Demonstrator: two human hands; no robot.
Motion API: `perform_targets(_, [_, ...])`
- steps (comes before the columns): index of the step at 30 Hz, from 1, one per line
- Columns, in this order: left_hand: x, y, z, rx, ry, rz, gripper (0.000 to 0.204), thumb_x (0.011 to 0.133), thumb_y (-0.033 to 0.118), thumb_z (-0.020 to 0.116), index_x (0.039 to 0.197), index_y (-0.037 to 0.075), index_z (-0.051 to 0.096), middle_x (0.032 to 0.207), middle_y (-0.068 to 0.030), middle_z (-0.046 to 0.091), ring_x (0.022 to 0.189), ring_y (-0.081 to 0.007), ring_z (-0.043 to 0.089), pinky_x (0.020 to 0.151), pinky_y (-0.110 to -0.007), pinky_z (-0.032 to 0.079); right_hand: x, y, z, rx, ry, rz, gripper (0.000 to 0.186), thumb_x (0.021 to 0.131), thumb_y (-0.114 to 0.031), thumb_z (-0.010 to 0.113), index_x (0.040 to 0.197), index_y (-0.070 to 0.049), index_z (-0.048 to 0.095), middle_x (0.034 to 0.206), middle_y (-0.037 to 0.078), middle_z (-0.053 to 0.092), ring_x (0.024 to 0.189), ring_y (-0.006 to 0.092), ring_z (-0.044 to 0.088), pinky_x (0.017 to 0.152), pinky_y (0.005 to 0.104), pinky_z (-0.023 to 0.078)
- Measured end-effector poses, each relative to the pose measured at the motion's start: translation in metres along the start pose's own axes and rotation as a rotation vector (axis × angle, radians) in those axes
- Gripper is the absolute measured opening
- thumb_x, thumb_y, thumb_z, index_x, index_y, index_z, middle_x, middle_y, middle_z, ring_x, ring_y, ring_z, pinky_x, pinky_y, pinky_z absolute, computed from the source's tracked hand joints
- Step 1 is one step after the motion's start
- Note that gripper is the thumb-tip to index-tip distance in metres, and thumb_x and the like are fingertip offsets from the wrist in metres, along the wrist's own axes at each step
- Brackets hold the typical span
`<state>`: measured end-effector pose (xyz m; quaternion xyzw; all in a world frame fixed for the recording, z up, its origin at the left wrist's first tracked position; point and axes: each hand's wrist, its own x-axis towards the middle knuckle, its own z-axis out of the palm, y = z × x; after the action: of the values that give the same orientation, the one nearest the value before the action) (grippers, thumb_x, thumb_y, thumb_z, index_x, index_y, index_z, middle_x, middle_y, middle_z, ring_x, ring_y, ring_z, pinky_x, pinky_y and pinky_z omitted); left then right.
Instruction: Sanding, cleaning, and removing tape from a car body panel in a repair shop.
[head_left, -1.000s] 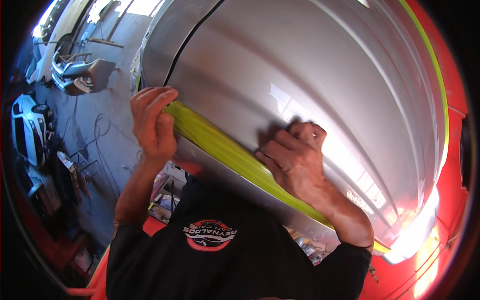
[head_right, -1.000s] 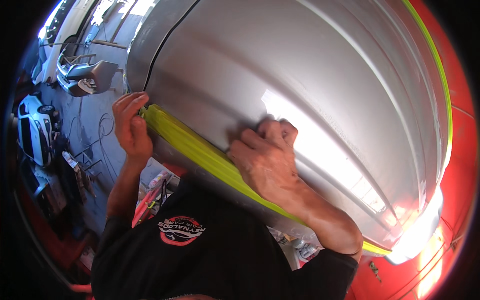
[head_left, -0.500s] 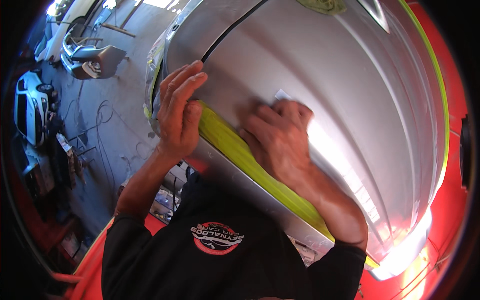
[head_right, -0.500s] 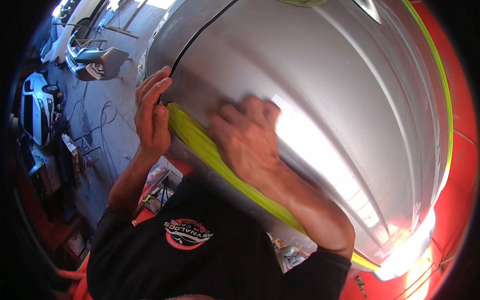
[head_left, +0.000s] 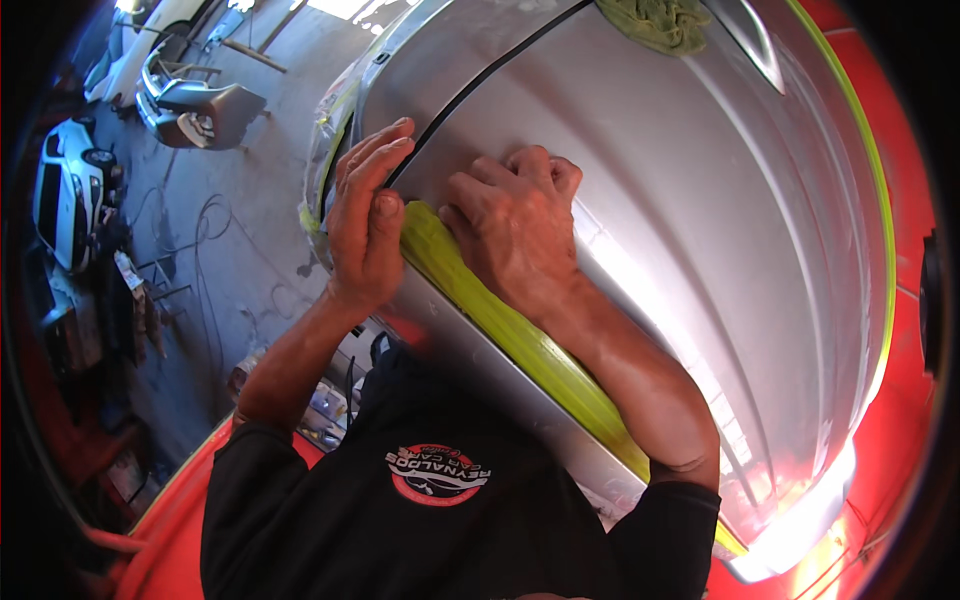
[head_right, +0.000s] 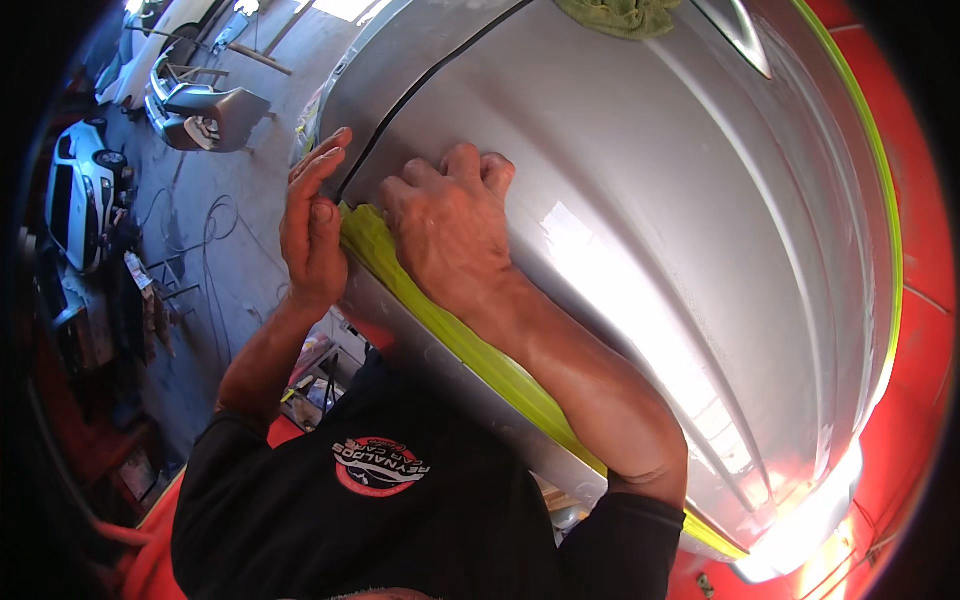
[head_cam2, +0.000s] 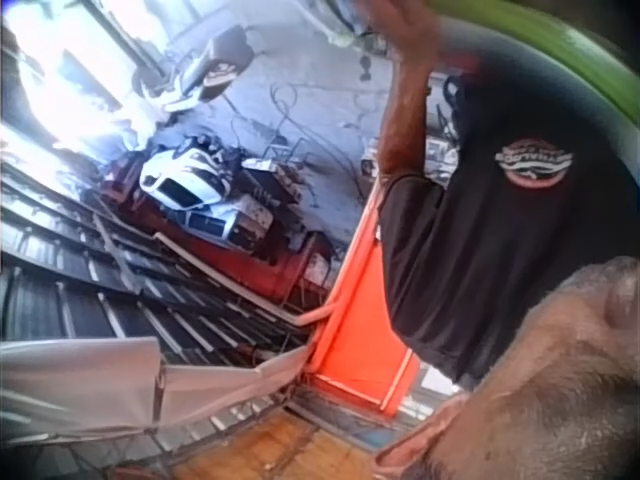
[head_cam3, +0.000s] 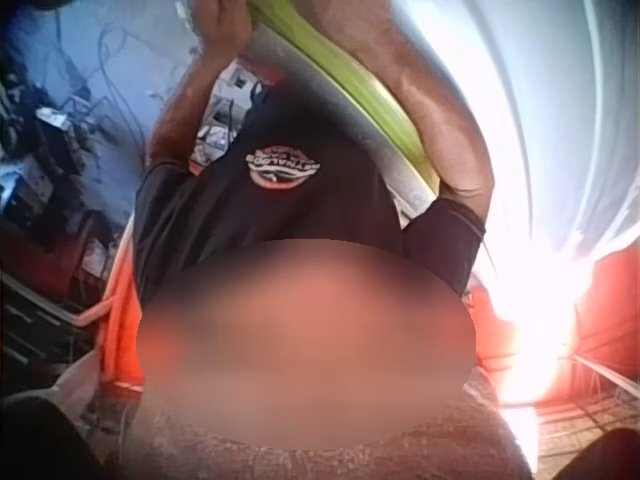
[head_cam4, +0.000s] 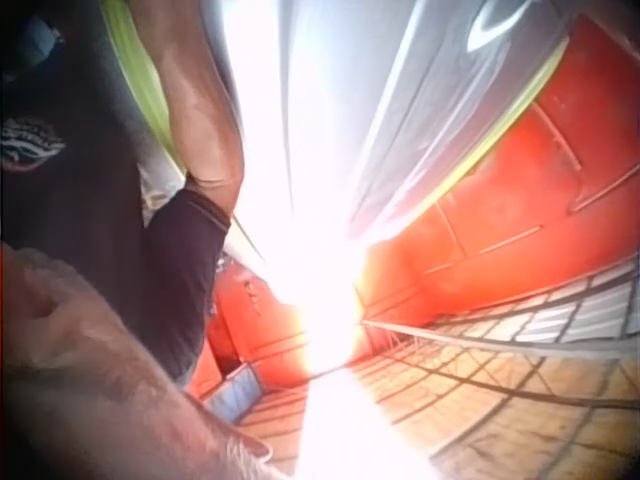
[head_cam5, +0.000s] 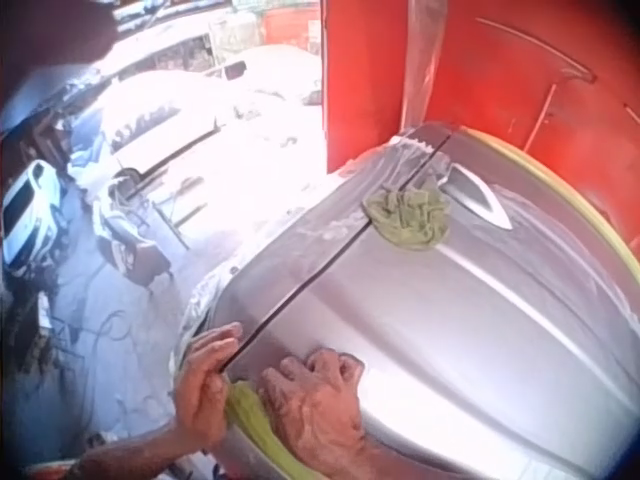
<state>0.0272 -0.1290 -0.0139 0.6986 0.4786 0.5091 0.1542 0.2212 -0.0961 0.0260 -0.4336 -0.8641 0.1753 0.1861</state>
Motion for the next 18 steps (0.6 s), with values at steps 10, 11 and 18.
perform_targets(10, [0.0, 0.0, 0.0, -0.052, 0.043, -0.033, 0.039, 0.109, 0.021, 0.044, 0.136, -0.002, 0.06, 0.141, -0.0203, 0.062, 0.131, -0.0341, 0.057, 0.112, -0.044, 0.042, 0.017, -0.006, 0.012, -0.021, 0.064, 0.024, 0.01, 0.084, -0.023, 0.078, 0.091, -0.017, 0.073, 0.089, -0.002, 0.066, 0.101, 0.0274, 0.056, 0.095, 0.0491, 0.036])
perform_targets(11, [0.001, 0.0, 0.0, -0.06, 0.039, -0.03, 0.039, 0.109, 0.021, 0.044, 0.136, -0.002, 0.06, 0.141, -0.0203, 0.062, 0.131, -0.0341, 0.057, 0.112, -0.044, 0.042, 0.026, -0.009, 0.018, -0.04, 0.067, 0.016, 0.01, 0.084, -0.023, 0.077, 0.091, -0.018, 0.073, 0.09, -0.001, 0.066, 0.101, 0.0278, 0.056, 0.095, 0.0495, 0.036])
perform_targets(18, [-0.002, 0.001, -0.002, -0.053, 0.023, -0.055, 0.038, 0.108, 0.018, 0.046, 0.136, -0.003, 0.059, 0.142, -0.0204, 0.061, 0.132, -0.0343, 0.056, 0.112, -0.044, 0.042, -0.016, -0.002, -0.004, -0.008, -0.07, 0.068, 0.011, 0.085, -0.023, 0.076, 0.093, -0.016, 0.072, 0.1, 0.0, 0.066, 0.104, 0.0303, 0.056, 0.095, 0.0515, 0.036])
